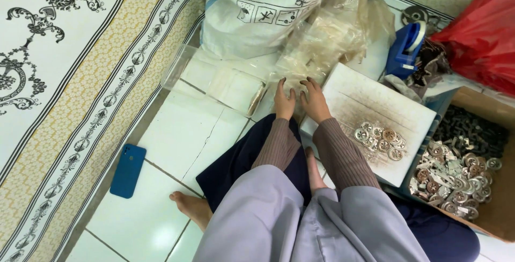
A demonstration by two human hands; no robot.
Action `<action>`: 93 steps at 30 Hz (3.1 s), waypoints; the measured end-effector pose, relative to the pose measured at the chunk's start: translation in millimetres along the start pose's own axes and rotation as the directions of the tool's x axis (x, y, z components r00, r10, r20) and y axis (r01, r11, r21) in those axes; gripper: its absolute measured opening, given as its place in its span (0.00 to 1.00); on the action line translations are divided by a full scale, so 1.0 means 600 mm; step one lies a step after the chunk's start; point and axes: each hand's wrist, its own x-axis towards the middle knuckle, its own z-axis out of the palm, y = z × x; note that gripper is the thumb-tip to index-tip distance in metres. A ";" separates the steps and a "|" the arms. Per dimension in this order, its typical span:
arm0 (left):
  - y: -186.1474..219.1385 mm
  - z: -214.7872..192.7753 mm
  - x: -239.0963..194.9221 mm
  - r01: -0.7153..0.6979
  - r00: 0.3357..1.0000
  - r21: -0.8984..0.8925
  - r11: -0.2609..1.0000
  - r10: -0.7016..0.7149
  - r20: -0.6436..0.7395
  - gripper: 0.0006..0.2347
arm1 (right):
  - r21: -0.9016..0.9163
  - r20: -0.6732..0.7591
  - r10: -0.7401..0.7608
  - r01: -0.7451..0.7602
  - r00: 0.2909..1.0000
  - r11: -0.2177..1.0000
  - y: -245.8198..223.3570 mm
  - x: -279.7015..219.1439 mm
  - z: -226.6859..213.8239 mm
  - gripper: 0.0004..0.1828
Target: The person sits on the floor and picks small metal parts from a cardboard box, placing them onto a white rectangular board. They then gather the parts and place them into a small clear plastic bag.
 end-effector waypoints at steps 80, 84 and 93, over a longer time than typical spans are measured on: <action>0.215 -0.026 -0.184 -0.110 0.826 -0.282 0.953 0.246 0.508 0.06 | 0.897 -0.396 0.492 0.212 0.775 0.388 0.048 -0.323 -0.442 0.18; 0.203 0.014 -0.198 0.154 0.906 -0.581 0.799 0.121 0.407 0.06 | 0.895 -0.213 0.438 -0.005 0.873 0.445 0.001 -0.328 -0.427 0.30; 0.185 0.090 -0.276 0.328 0.925 -0.706 0.628 -0.063 0.373 0.06 | 0.933 0.125 0.249 -0.199 0.960 0.300 0.009 -0.339 -0.270 0.50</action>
